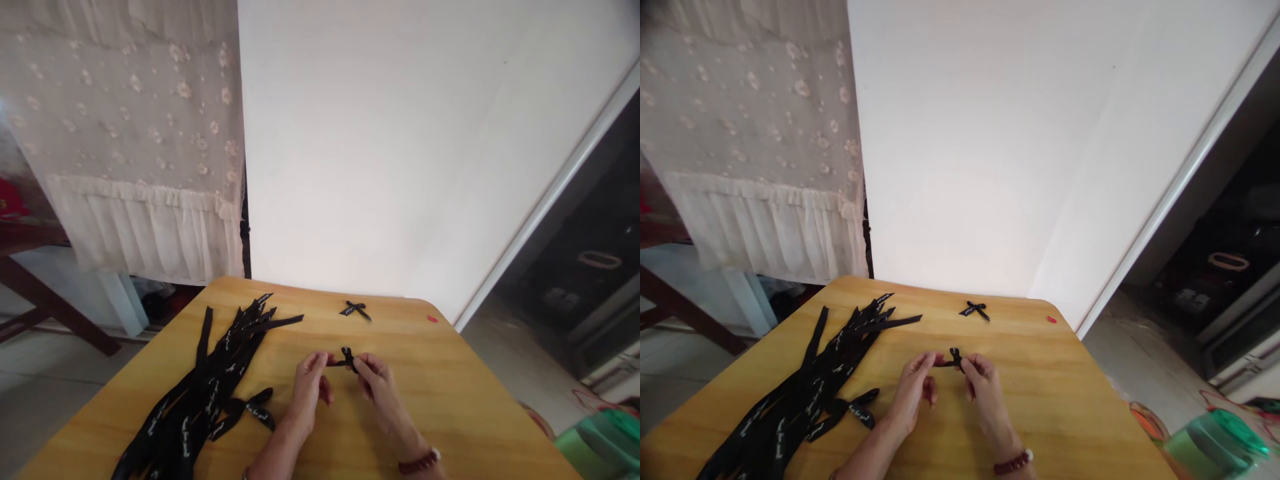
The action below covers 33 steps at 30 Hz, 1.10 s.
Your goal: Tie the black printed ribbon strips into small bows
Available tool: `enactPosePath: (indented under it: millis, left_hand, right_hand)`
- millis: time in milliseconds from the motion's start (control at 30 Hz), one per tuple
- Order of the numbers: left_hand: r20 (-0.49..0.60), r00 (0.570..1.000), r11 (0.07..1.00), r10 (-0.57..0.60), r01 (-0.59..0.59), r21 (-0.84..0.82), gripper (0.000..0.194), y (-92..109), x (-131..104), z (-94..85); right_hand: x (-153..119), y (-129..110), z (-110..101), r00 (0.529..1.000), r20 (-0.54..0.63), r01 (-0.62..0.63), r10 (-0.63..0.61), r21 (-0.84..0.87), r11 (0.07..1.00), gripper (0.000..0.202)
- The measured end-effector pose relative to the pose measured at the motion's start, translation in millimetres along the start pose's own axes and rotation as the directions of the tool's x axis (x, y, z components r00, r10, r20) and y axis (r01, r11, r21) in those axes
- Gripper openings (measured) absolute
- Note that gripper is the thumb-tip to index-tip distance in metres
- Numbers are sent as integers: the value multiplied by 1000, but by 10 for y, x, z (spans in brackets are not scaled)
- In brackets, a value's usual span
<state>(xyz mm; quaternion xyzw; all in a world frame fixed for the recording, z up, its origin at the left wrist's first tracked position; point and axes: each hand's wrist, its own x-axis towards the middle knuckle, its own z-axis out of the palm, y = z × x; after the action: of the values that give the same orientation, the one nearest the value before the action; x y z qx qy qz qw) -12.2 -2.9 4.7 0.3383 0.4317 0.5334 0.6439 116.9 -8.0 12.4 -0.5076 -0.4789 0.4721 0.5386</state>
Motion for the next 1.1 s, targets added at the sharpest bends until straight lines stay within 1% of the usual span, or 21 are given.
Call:
enactPosePath:
  millis: [100, 233, 367, 433, 533, 633, 700, 767, 833, 933, 1000, 1100]
  left_hand:
    - [-7, 1000, 1000, -8, 8, -2, 37, 3, 16, -3]
    - [-10, 999, 998, 46, -46, 42, 34, 2, 32, 12]
    - [-3, 998, 994, 64, -64, 87, 29, -14, 31, 22]
    - [6, 997, 991, 76, -77, 109, 27, -15, 26, 20]
    - [-1, 996, 992, 86, -86, 92, 28, 14, 27, -4]
    - [-6, 999, 998, 54, -53, 25, 31, 73, 41, -49]
    - [46, 999, 1000, 11, -11, 16, 30, 110, 45, -78]
    - [139, 988, 997, -69, 62, 55, 29, 128, 32, -93]
    - [239, 956, 983, -169, 145, 113, 29, 124, 5, -92]
    - [381, 884, 963, -270, 239, 126, 31, 95, -42, -70]
    - [419, 856, 951, -302, 298, 77, 30, 83, -62, -56]
    - [424, 848, 937, -319, 349, 7, 25, 90, -73, -51]
  right_hand:
    - [-7, -16, -24, 999, -5, -31, 32, 48, 998, 30]
    - [-1, -5, -35, 996, -15, -81, 83, 114, 990, 29]
    - [14, 31, -40, 993, 4, -121, 122, 151, 981, 29]
    - [20, 35, -44, 994, 7, -107, 107, 150, 983, 29]
    - [29, 8, -64, 999, 26, -43, 40, 108, 993, 28]
    - [34, -40, -103, 992, 128, 8, -12, 34, 999, 28]
    - [29, -71, -133, 979, 203, 22, -18, -15, 1000, 26]
    - [20, -98, -159, 965, 262, 36, -21, -52, 998, 26]
    - [7, -123, -178, 952, 306, 38, -17, -64, 997, 27]
    - [-9, -160, -199, 946, 325, 39, -17, -62, 997, 27]
    - [-17, -185, -209, 950, 310, 56, -33, -66, 996, 27]
    - [-23, -214, -220, 951, 305, 83, -57, -74, 994, 26]
